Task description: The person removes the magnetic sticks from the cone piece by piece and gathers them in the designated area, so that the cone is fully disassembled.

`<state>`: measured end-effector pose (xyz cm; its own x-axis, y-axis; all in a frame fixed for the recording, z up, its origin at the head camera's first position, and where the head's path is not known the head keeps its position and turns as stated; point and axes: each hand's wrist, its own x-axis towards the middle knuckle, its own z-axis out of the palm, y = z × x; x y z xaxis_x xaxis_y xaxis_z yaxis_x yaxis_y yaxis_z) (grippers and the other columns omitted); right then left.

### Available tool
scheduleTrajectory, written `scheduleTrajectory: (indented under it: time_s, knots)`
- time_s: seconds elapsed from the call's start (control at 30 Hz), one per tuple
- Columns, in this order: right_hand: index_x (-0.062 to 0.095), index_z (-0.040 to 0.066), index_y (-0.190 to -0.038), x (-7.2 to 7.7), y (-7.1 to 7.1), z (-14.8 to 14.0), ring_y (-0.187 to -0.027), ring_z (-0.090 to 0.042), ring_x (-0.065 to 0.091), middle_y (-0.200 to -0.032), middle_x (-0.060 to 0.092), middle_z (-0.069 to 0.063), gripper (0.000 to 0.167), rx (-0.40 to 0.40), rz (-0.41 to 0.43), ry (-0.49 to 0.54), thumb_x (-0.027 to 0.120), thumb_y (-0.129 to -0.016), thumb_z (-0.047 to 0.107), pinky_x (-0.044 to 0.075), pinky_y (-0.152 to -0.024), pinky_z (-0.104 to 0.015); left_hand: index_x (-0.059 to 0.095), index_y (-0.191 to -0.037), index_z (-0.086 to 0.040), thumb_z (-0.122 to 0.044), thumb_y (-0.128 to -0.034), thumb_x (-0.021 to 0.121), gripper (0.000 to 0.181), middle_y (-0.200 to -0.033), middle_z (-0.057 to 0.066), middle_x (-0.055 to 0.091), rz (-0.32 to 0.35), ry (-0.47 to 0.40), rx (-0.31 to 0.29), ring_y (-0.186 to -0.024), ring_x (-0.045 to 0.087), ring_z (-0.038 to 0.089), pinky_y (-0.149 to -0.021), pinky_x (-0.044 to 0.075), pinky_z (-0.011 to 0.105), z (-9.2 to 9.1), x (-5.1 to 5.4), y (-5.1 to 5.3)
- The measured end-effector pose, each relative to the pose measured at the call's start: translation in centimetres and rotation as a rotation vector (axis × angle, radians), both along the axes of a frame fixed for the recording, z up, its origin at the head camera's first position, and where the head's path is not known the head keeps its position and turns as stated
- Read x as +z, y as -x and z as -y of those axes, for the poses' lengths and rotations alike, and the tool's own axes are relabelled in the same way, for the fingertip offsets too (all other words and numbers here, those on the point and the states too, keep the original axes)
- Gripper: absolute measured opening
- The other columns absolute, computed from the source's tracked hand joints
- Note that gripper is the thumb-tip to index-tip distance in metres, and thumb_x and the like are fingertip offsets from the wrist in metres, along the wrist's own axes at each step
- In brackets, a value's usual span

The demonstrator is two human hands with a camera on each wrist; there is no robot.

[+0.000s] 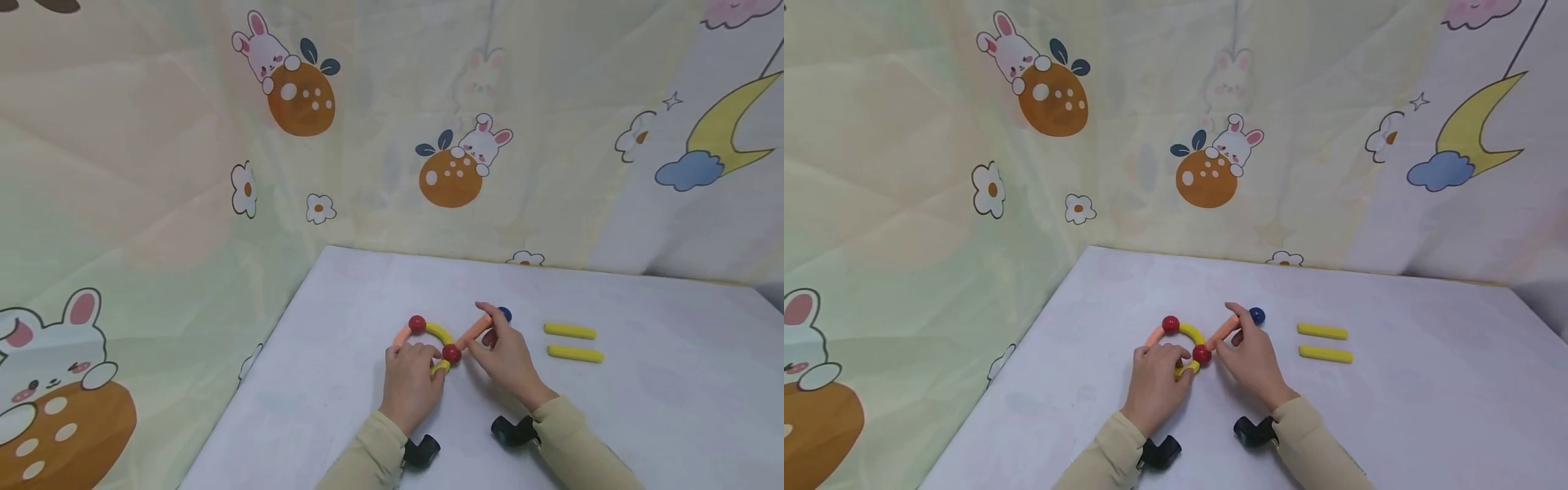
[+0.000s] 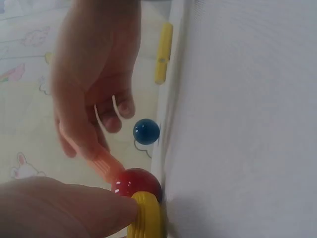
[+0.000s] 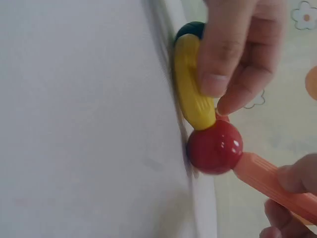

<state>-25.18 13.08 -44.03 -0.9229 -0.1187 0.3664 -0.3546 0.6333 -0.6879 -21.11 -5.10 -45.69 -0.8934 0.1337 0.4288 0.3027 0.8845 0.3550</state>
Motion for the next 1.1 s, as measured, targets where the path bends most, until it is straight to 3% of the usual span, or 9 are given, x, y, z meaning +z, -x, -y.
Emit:
scheduleTrajectory:
  time_s: [0.17, 0.33, 0.57, 0.7, 0.87, 1.0, 1.1]
  knots:
    - [0.061, 0.01, -0.125, -0.4, -1.2, -1.7, -0.069, -0.016, 0.05, -0.082, 0.058, 0.0, 0.037, -0.034, 0.031, 0.012, 0.07, -0.091, 0.021, 0.042, -0.054, -0.022, 0.069, -0.108, -0.018, -0.033, -0.0809, 0.08, 0.033, -0.076, -0.01, 0.059, 0.026, -0.005, 0.051, -0.074, 0.048, 0.011, -0.089, 0.035, 0.041, 0.0, -0.1, 0.0]
    - [0.07, 0.013, -0.108, -1.0, -2.2, -3.0, -0.07, -0.015, 0.05, -0.078, 0.058, 0.002, 0.02, -0.037, 0.135, -0.041, 0.072, -0.09, 0.02, 0.042, -0.056, -0.022, 0.069, -0.109, -0.016, -0.022, -0.0793, 0.079, 0.032, -0.084, -0.006, 0.065, -0.019, 0.008, 0.062, -0.079, 0.053, 0.015, -0.095, 0.031, 0.05, 0.0, -0.2, 0.0]
    - [0.071, 0.021, -0.101, -1.6, -3.6, -3.3, -0.067, -0.011, 0.048, -0.072, 0.056, 0.007, 0.02, 0.019, 0.22, -0.083, 0.078, -0.083, 0.018, 0.039, -0.057, -0.022, 0.07, -0.116, -0.017, -0.027, -0.0795, 0.081, 0.039, -0.103, -0.003, 0.069, -0.04, 0.015, -0.002, -0.094, 0.058, 0.018, -0.105, 0.028, 0.055, 0.0, -0.3, 0.0]
    - [0.071, 0.02, -0.101, -2.2, -4.0, -3.1, -0.067, -0.01, 0.047, -0.073, 0.057, 0.008, 0.021, 0.038, 0.204, -0.067, 0.079, -0.082, 0.019, 0.039, -0.057, -0.022, 0.072, -0.112, -0.019, -0.03, -0.0803, 0.081, 0.035, -0.104, -0.003, 0.068, -0.038, 0.031, -0.03, -0.099, 0.056, 0.018, -0.1, 0.038, 0.043, 0.1, -0.5, 0.0]
    - [0.071, 0.018, -0.103, -2.9, -4.0, -3.3, -0.072, -0.009, 0.051, -0.084, 0.063, 0.008, 0.023, -0.024, 0.127, -0.084, 0.079, -0.082, 0.015, 0.044, -0.062, -0.021, 0.072, -0.113, -0.016, -0.027, -0.08, 0.082, 0.036, -0.102, -0.003, 0.064, 0.014, -0.021, -0.061, -0.091, 0.055, 0.014, -0.084, 0.048, 0.029, 0.1, -0.5, -0.1]
    - [0.072, 0.017, -0.101, -3.0, -4.0, -3.6, -0.069, -0.008, 0.049, -0.08, 0.061, 0.008, 0.021, -0.036, 0.084, -0.098, 0.08, -0.081, 0.014, 0.042, -0.059, -0.022, 0.071, -0.114, -0.014, -0.023, -0.0798, 0.082, 0.037, -0.1, -0.002, 0.063, 0.065, -0.076, -0.071, -0.087, 0.058, 0.01, -0.079, 0.052, 0.024, 0.0, -0.3, -0.2]
    - [0.072, 0.017, -0.1, -3.0, -3.9, -3.7, -0.067, -0.009, 0.047, -0.075, 0.057, 0.008, 0.019, -0.016, 0.097, -0.065, 0.078, -0.083, 0.013, 0.04, -0.057, -0.022, 0.071, -0.114, -0.013, -0.022, -0.0799, 0.082, 0.037, -0.099, -0.003, 0.062, 0.107, -0.104, -0.054, -0.085, 0.057, 0.009, -0.078, 0.052, 0.023, -0.1, -0.1, -0.1]
